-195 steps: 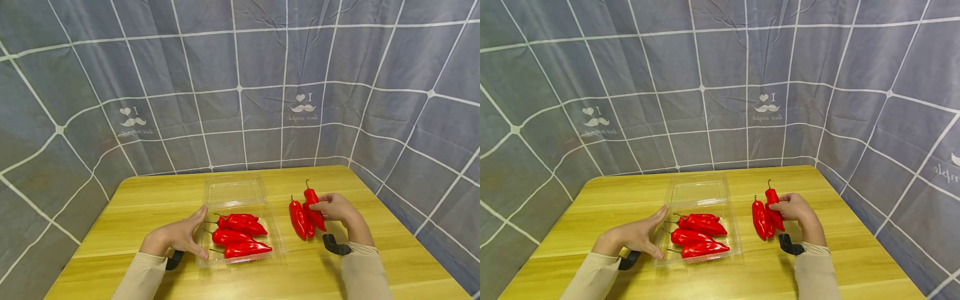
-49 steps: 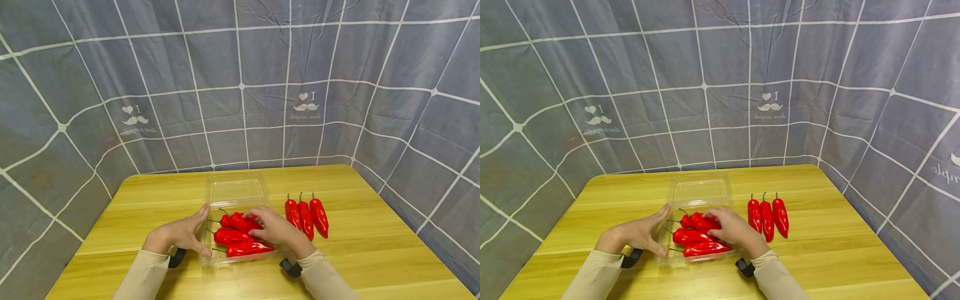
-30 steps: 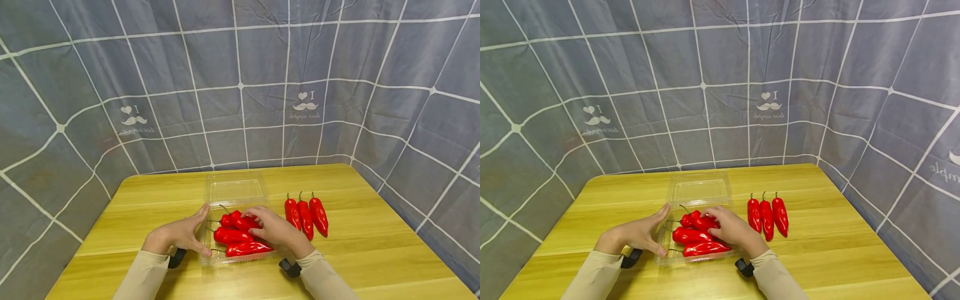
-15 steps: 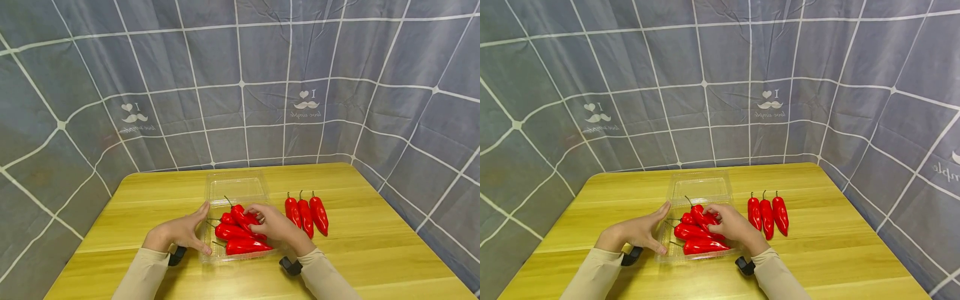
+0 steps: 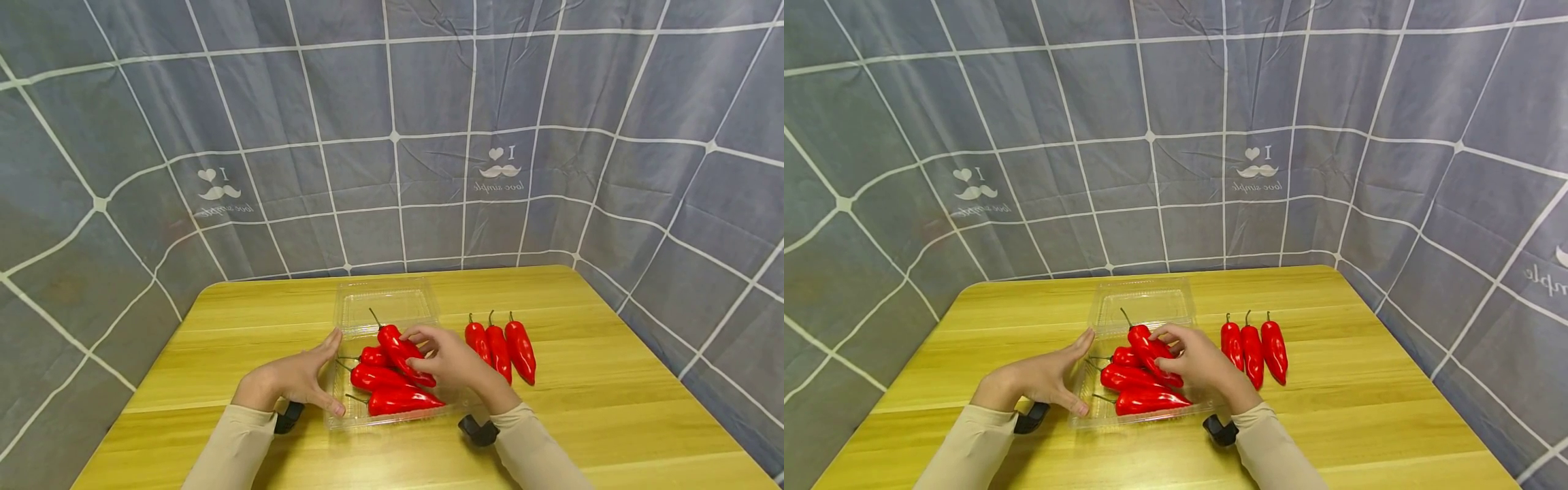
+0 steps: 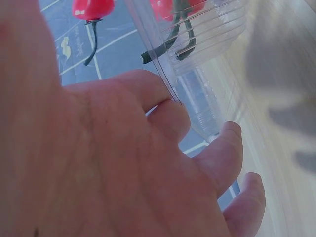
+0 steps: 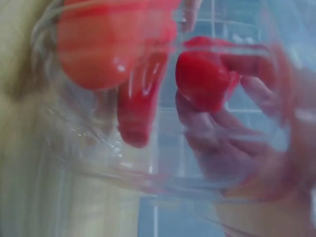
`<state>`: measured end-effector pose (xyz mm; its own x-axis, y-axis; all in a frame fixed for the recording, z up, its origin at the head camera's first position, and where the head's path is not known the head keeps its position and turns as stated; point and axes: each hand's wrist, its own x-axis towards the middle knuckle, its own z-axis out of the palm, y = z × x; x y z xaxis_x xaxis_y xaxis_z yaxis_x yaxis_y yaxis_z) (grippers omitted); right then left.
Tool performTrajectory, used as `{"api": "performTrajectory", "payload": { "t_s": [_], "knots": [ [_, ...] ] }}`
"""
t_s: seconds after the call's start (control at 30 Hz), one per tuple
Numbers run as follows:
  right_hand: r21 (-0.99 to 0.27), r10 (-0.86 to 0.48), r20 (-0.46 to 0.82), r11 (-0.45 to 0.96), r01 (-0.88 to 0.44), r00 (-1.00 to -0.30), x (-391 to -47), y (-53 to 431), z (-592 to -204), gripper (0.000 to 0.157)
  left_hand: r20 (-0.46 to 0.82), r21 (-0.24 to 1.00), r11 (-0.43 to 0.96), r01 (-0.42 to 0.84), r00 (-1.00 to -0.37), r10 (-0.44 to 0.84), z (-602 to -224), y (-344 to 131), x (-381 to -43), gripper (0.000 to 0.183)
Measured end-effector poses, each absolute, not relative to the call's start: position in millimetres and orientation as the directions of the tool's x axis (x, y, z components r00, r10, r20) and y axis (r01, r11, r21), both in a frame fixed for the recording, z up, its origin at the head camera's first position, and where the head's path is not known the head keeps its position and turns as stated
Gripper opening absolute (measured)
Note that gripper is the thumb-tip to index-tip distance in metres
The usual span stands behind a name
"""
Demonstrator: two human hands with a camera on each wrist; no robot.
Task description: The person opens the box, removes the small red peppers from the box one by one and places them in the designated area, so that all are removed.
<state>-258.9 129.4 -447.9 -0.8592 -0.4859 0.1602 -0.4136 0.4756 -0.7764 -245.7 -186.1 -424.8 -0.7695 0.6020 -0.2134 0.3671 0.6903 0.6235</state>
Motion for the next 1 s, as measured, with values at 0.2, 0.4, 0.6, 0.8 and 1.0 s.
{"api": "performTrajectory", "payload": {
  "t_s": [0.2,0.4,0.6,0.8,1.0],
  "knots": [
    [-0.777,-0.484,0.206,0.447,-0.443,-0.85,-258.2,134.6,-439.5,0.035,-0.22,0.609,0.705,0.363,-0.777,0.59,-424.9,-185.8,-246.4,0.134],
    [-0.817,-0.468,0.21,0.399,-0.417,-0.858,-259.1,141.6,-433.1,0.038,-0.223,0.61,0.705,0.362,-0.775,0.591,-424.5,-186.1,-246.4,0.135],
    [-0.826,-0.448,0.234,0.376,-0.419,-0.863,-261.4,151.7,-427.7,0.042,-0.224,0.601,0.709,0.367,-0.775,0.591,-423.7,-185.9,-246.1,0.135],
    [-0.833,-0.385,0.255,0.378,-0.403,-0.887,-261.6,164.9,-421.9,0.043,-0.229,0.61,0.709,0.354,-0.778,0.585,-424.9,-185.3,-245.2,0.135],
    [-0.837,-0.303,0.248,0.411,-0.361,-0.92,-263.1,182.3,-415.1,0.045,-0.225,0.61,0.708,0.355,-0.779,0.585,-426.4,-185.9,-246.1,0.135]
  ]
}}
